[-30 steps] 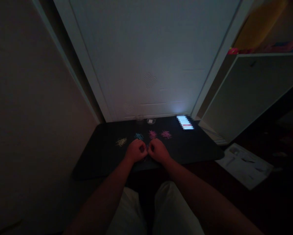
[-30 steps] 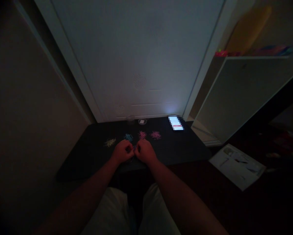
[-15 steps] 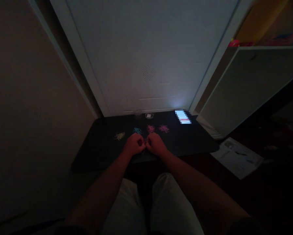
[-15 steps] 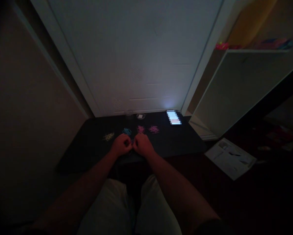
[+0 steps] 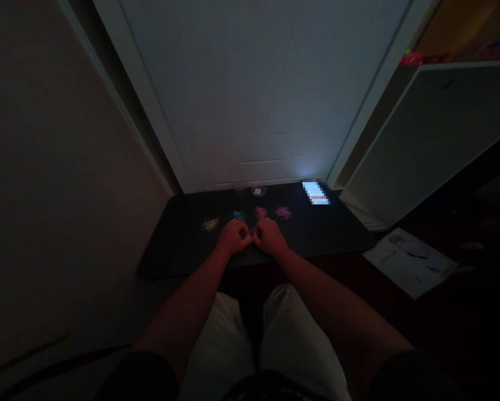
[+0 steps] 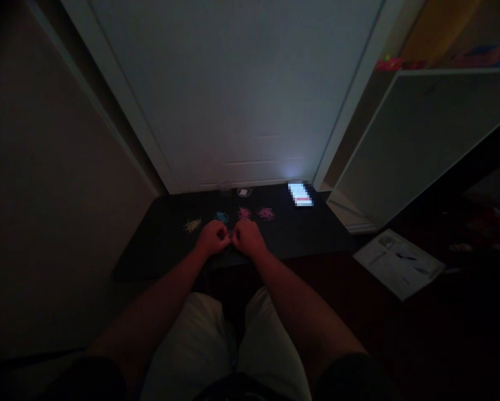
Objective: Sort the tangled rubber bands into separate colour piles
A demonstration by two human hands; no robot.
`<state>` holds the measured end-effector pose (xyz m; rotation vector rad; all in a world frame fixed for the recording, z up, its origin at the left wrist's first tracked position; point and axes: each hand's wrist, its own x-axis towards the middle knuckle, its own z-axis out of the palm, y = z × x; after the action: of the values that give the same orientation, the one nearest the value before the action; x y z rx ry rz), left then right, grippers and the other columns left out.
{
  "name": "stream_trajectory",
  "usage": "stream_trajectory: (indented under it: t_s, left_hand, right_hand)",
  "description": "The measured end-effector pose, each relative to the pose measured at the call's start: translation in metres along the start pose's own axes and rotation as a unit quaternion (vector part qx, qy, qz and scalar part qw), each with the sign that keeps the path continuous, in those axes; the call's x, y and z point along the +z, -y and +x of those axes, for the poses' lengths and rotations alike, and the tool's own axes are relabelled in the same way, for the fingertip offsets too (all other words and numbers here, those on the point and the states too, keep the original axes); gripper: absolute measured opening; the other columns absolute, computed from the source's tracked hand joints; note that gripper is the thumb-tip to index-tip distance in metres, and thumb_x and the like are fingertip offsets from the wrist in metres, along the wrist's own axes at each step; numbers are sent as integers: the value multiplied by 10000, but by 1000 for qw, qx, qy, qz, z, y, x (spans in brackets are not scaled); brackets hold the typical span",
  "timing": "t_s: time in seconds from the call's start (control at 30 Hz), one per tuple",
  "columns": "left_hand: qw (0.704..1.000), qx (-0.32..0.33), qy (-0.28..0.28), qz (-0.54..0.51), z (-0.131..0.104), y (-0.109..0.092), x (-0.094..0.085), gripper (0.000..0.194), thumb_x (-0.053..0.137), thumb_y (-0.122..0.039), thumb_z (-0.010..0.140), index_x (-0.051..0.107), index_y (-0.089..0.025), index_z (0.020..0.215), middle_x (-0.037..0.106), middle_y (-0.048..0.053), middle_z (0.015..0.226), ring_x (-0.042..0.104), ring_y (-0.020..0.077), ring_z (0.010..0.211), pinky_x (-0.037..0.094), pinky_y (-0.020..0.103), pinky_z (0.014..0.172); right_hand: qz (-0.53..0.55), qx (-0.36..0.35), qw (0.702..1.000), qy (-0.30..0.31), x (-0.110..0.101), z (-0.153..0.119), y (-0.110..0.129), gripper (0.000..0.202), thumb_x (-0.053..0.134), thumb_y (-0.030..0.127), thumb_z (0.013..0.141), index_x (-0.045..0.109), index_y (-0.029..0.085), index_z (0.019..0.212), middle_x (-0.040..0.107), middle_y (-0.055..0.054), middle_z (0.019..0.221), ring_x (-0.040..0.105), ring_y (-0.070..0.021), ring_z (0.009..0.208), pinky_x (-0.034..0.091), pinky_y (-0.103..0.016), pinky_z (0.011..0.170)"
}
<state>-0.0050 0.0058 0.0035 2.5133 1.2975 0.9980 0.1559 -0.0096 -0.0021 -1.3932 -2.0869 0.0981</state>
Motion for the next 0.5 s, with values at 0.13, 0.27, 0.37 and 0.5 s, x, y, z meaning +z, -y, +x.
stream_trajectory:
  t_s: [0.13,0.27,0.37,0.5]
  left_hand:
    - [1000,-12,6,12,1,0,-2,113,573,-182,659,473,-195,608,520,0,625,475,153,649,387,283,629]
    - [1000,-18,-7,15,2,2,-2,132,577,-189,668,462,-194,602,511,-2,615,475,153,645,390,285,634]
    - [999,-34,-19,10,3,2,-1,132,576,-199,671,462,-194,606,503,-4,613,475,152,641,391,281,629]
    - [998,-53,-26,6,3,1,-1,118,572,-176,647,462,-191,607,499,-5,617,473,150,634,388,279,618]
  right_hand:
    - [0,18,1000,-8,-1,0,1,78,540,171,736,487,194,684,554,-57,762,470,-197,787,332,-318,724]
    - [-6,38,999,-22,-2,1,1,75,543,180,740,489,192,691,558,-53,754,468,-194,780,328,-314,717]
    - [-7,54,998,-19,-3,1,1,68,547,181,736,491,188,698,562,-54,763,468,-194,782,329,-314,721]
    - [-11,72,997,-15,-4,2,1,42,524,178,745,498,182,712,565,-67,779,471,-203,789,333,-322,718]
